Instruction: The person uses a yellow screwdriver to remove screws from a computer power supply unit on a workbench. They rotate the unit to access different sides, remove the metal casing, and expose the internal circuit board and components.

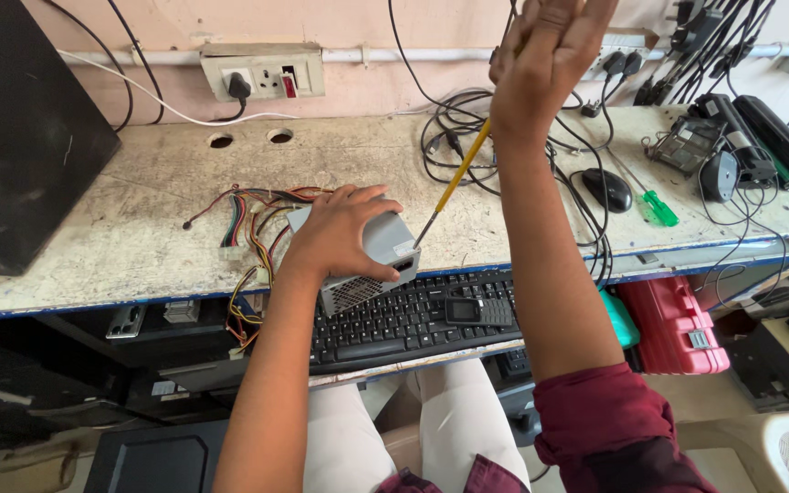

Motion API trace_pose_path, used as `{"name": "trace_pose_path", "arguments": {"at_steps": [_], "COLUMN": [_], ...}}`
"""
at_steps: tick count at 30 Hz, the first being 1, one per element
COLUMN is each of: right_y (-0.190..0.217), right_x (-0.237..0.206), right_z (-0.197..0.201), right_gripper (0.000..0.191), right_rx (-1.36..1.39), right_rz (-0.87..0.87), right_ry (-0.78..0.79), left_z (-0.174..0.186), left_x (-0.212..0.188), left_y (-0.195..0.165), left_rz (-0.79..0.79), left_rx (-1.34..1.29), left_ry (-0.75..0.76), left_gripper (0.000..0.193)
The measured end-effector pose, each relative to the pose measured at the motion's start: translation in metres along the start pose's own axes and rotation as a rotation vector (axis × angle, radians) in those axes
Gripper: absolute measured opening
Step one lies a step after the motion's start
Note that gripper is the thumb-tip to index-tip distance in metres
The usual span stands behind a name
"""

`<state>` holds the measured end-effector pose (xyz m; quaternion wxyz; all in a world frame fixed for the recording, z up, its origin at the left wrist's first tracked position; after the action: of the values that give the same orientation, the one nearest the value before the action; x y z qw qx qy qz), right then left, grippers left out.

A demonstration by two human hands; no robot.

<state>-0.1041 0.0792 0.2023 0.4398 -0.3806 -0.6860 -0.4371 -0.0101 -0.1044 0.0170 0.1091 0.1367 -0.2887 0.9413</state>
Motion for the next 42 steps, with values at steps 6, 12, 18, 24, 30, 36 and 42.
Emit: {"name": "trace_pose_path", "arguments": {"at_steps": [6, 12, 18, 24, 30, 36, 42], "right_y": [0.022, 0.080, 0.073, 0.019, 0.008, -0.013, -0.028], "right_x": [0.004, -0.015, -0.028, -0.023, -0.002, 0.008, -0.009], "right_z": [-0.021, -0.064, -0.094, -0.140, -0.131, -0.086, -0.067], "right_gripper": [0.017, 0.017, 0.032, 0.048, 0.038, 0.034, 0.040], "right_rx": [-0.033, -0.452, -0.523, 0.609, 0.469, -0.052, -0.155], "right_rz": [0.043, 0.227, 0.066, -0.509, -0.560, -0.457, -0.344], "right_ry": [0.102, 0.177, 0.119, 0.782, 0.751, 0.090, 0.015], "left_z": [-0.001, -0.001, -0.003, -0.001, -0.002, 0.000, -0.002], "left_x": [0.001, 0.002, 0.001, -0.002, 0.001, -0.001, 0.002], "left_y": [0.000, -0.001, 0.001, 0.000, 0.001, 0.001, 0.003], "left_rz": [0.011, -0.021, -0.044, -0.087, -0.056, -0.091, -0.088], "left_rx": [-0.003, -0.011, -0.034, -0.051, -0.033, -0.049, -0.030], "left_ry": [0.007, 0.001, -0.027, -0.055, -0.035, -0.056, -0.059], "left_gripper": [0.102, 0.101, 0.099, 0.095, 0.096, 0.096, 0.097]}}
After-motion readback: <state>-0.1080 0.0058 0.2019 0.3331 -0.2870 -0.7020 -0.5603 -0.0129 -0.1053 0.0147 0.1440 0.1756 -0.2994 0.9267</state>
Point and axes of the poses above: each hand's wrist, its own x-axis towards the middle knuckle, its own z-axis out of the back of the hand, y = z × x, the point moved 10 cm from there along x, towards the middle knuckle, and after that the axes turned 10 degrees about -x, right-handed, at the moved point
